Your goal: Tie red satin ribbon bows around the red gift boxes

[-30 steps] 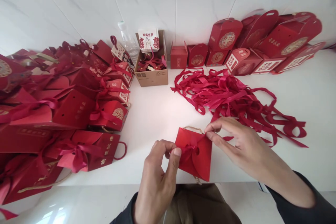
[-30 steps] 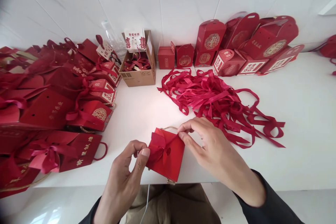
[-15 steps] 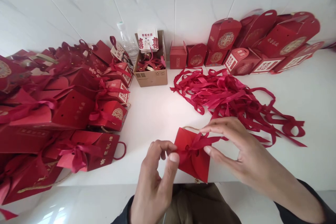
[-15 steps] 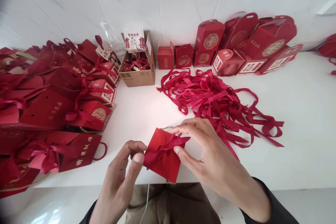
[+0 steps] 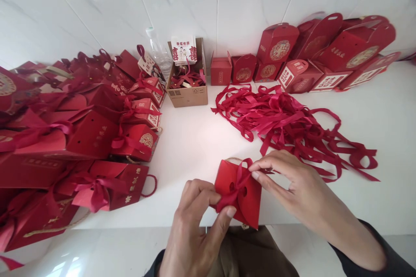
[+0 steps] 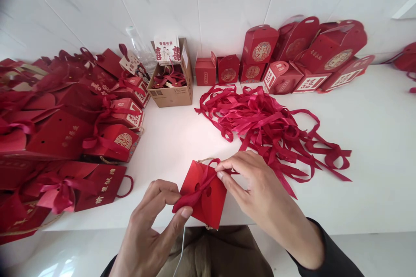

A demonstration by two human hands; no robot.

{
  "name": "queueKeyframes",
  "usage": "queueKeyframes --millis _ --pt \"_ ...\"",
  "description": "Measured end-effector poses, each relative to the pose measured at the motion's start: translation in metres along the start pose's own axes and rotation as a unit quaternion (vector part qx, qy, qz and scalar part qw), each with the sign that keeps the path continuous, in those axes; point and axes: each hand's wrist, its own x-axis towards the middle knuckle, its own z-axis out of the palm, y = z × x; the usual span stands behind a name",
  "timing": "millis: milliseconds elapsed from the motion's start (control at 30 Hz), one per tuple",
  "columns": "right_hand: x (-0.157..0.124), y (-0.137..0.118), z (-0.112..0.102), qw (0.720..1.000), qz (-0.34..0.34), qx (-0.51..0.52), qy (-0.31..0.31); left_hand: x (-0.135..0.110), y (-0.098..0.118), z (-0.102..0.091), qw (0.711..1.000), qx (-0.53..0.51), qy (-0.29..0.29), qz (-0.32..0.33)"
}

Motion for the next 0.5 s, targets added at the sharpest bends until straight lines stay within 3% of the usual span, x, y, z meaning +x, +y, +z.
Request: queueKeyframes --millis 267,500 --pt "0.0035 -0.0044 0.002 0.999 0.023 -0.01 0.02 -0.0016 -0.0052 0.0 0.998 -0.024 0.018 0.052" --pt "0.0035 -0.0025 -0.0015 0.997 0.069 -0.016 0.018 -0.0085 -0.0059 -0.0076 0.996 -0.034 -0.037 0.075"
